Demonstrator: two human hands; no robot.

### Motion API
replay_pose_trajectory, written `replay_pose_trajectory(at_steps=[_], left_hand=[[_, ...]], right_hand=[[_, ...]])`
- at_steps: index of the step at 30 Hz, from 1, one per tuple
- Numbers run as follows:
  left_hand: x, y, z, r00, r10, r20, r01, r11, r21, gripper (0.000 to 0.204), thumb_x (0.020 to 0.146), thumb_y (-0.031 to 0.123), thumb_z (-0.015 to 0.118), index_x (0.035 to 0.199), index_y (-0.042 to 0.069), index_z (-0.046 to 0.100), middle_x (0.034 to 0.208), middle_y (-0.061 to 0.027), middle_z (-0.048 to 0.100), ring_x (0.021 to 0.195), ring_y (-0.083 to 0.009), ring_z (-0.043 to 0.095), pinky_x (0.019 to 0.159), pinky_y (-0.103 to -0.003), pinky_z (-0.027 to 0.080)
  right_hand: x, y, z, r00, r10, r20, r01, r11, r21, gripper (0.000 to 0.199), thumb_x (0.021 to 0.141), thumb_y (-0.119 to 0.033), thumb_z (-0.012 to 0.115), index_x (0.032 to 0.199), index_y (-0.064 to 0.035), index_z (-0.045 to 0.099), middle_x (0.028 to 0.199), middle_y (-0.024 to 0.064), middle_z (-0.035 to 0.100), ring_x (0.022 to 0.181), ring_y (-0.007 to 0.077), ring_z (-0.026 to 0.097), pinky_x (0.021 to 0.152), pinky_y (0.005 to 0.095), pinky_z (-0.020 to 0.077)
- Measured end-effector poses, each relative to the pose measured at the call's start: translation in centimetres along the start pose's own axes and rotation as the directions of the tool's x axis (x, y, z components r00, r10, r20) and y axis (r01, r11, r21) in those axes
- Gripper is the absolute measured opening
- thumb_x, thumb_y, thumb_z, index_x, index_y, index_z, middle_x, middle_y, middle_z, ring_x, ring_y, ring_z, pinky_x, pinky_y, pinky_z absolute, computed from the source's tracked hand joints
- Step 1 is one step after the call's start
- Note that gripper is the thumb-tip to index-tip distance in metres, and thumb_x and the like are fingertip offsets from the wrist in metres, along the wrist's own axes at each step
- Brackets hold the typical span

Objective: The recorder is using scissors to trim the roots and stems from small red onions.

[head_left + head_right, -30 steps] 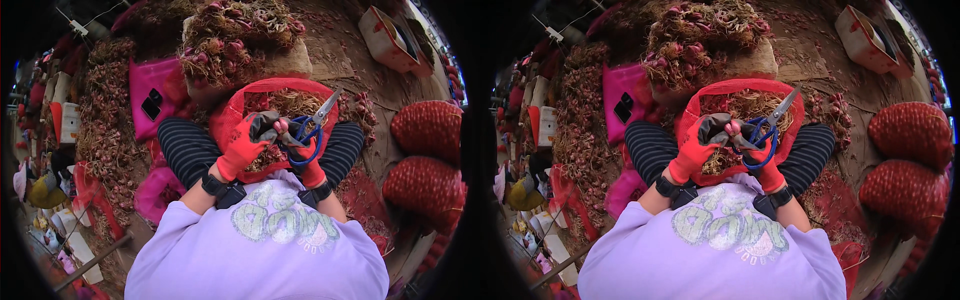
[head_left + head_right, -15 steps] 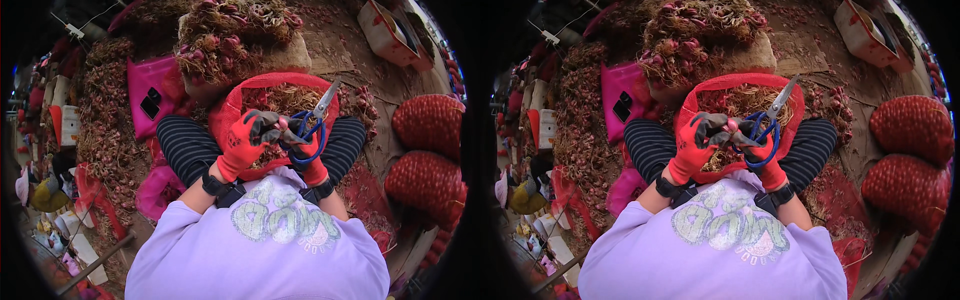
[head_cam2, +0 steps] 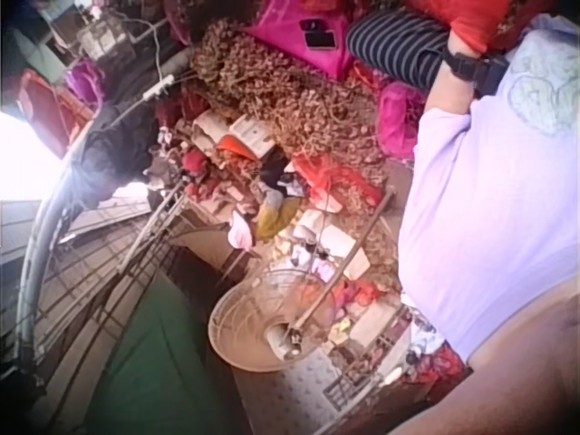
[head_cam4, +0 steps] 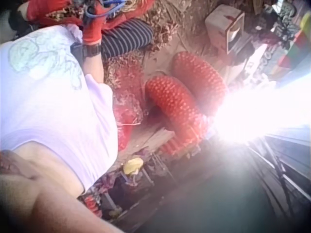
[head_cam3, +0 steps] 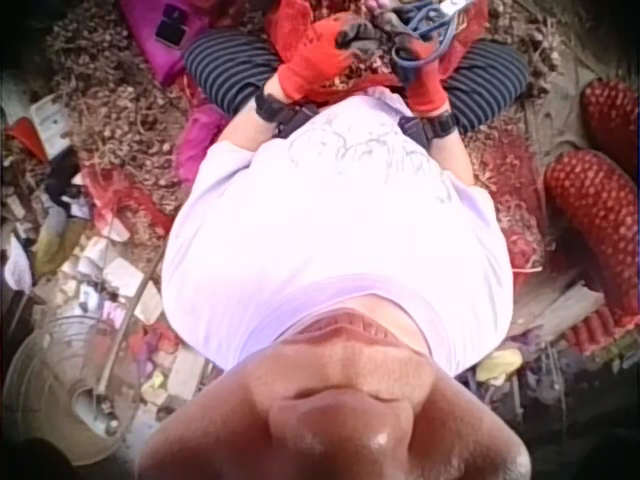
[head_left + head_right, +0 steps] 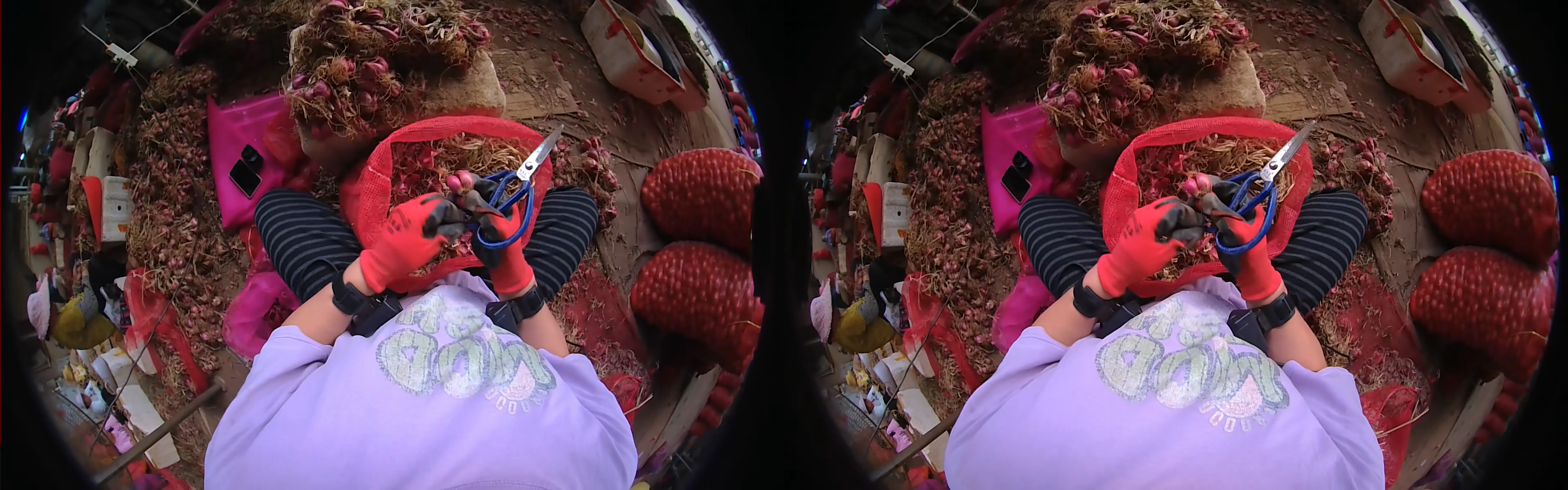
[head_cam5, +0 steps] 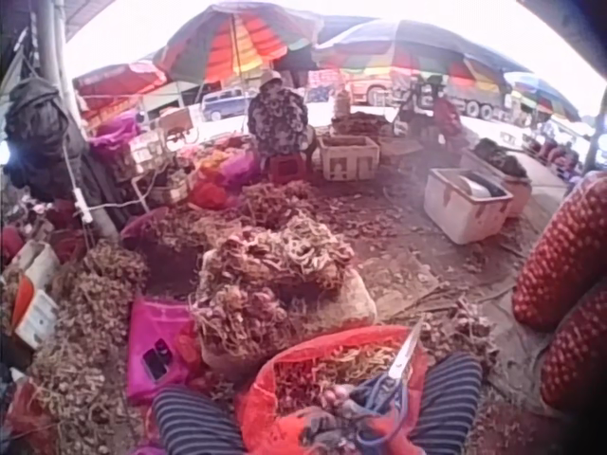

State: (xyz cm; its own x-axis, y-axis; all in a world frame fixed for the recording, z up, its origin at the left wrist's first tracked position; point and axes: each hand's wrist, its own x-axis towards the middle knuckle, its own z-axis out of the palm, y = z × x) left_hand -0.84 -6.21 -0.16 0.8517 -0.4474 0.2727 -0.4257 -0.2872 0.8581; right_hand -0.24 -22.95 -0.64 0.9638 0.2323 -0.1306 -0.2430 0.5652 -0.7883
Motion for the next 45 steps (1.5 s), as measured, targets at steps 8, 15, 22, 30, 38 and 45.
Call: replay_pose_trajectory(at_steps=[8, 15, 22, 30, 38, 45], left_hand=[[-0.2, -1.2, -0.8, 0.929, -0.318, 0.188, 0.321, 0.441, -0.838, 0.041, 0.085, 0.01, 0.057, 0.124, 0.002, 0.045, 0.108, -0.0051, 0.055, 0.093, -0.0111, 0.055, 0.081, -0.026, 0.045], [-1.4, -2.9, 1.3, 0.911, -0.413, 0.022, 0.198, 0.388, -0.9, 0.039, 0.091, 0.006, 0.051, 0.127, 0.003, 0.04, 0.112, -0.0051, 0.054, 0.103, -0.0138, 0.053, 0.088, -0.029, 0.045], [-1.3, -2.3, 1.3, 0.904, -0.427, -0.002, 0.261, 0.555, -0.79, 0.04, 0.09, 0.0, 0.05, 0.128, 0.002, 0.04, 0.117, -0.0061, 0.051, 0.107, -0.0149, 0.052, 0.094, -0.028, 0.042], [-1.3, -1.6, 1.4, 0.88, -0.475, -0.025, 0.268, 0.539, -0.799, 0.044, 0.085, -0.002, 0.057, 0.126, 0.001, 0.042, 0.116, -0.0037, 0.053, 0.104, -0.0135, 0.053, 0.093, -0.027, 0.042], [-1.7, -2.6, 0.8, 0.868, -0.495, -0.034, 0.266, 0.522, -0.81, 0.043, 0.083, 0.001, 0.06, 0.124, -0.001, 0.045, 0.11, -0.0056, 0.056, 0.1, -0.0122, 0.055, 0.089, -0.025, 0.044], [-2.0, -2.5, 0.6, 0.872, -0.487, 0.057, 0.342, 0.522, -0.782, 0.036, 0.083, -0.004, 0.049, 0.119, -0.001, 0.047, 0.111, -0.0065, 0.054, 0.102, -0.0126, 0.053, 0.089, -0.026, 0.042]], right_hand=[[-0.1, 0.0, -1.6, 0.973, -0.163, 0.166, 0.231, 0.762, -0.605, 0.03, 0.082, -0.008, 0.062, 0.11, -0.0009, 0.059, 0.103, 0.0081, 0.058, 0.099, 0.0199, 0.056, 0.087, 0.0322, 0.0432], [-0.6, 0.1, -1.4, 0.978, -0.208, 0.003, 0.192, 0.899, -0.394, 0.039, 0.084, -0.01, 0.06, 0.12, 0.0021, 0.051, 0.097, 0.0048, 0.059, 0.087, 0.0115, 0.055, 0.077, 0.0251, 0.0436], [-0.7, 0.8, -1.3, 0.999, 0.006, -0.048, -0.016, 0.977, -0.213, 0.045, 0.082, -0.008, 0.061, 0.123, 0.0039, 0.046, 0.096, 0.0045, 0.06, 0.083, 0.0094, 0.056, 0.074, 0.0227, 0.0449], [-1.1, 0.1, -0.1, 0.996, -0.051, 0.074, 0.078, 0.905, -0.419, 0.034, 0.084, -0.01, 0.06, 0.114, 0.004, 0.051, 0.095, 0.0061, 0.061, 0.086, 0.01, 0.058, 0.077, 0.0234, 0.0456], [-0.3, -0.5, -1.3, 0.995, 0.053, -0.085, -0.078, 0.942, -0.325, 0.03, 0.088, -0.015, 0.056, 0.11, 0.0049, 0.053, 0.08, 0.0008, 0.057, 0.074, 0.0089, 0.054, 0.07, 0.0239, 0.0443], [-0.5, -0.5, 0.1, 0.979, 0.202, -0.01, -0.2, 0.964, -0.175, 0.034, 0.087, -0.021, 0.058, 0.11, 0.004, 0.054, 0.084, 0.002, 0.057, 0.076, 0.0107, 0.057, 0.07, 0.0241, 0.0463]])
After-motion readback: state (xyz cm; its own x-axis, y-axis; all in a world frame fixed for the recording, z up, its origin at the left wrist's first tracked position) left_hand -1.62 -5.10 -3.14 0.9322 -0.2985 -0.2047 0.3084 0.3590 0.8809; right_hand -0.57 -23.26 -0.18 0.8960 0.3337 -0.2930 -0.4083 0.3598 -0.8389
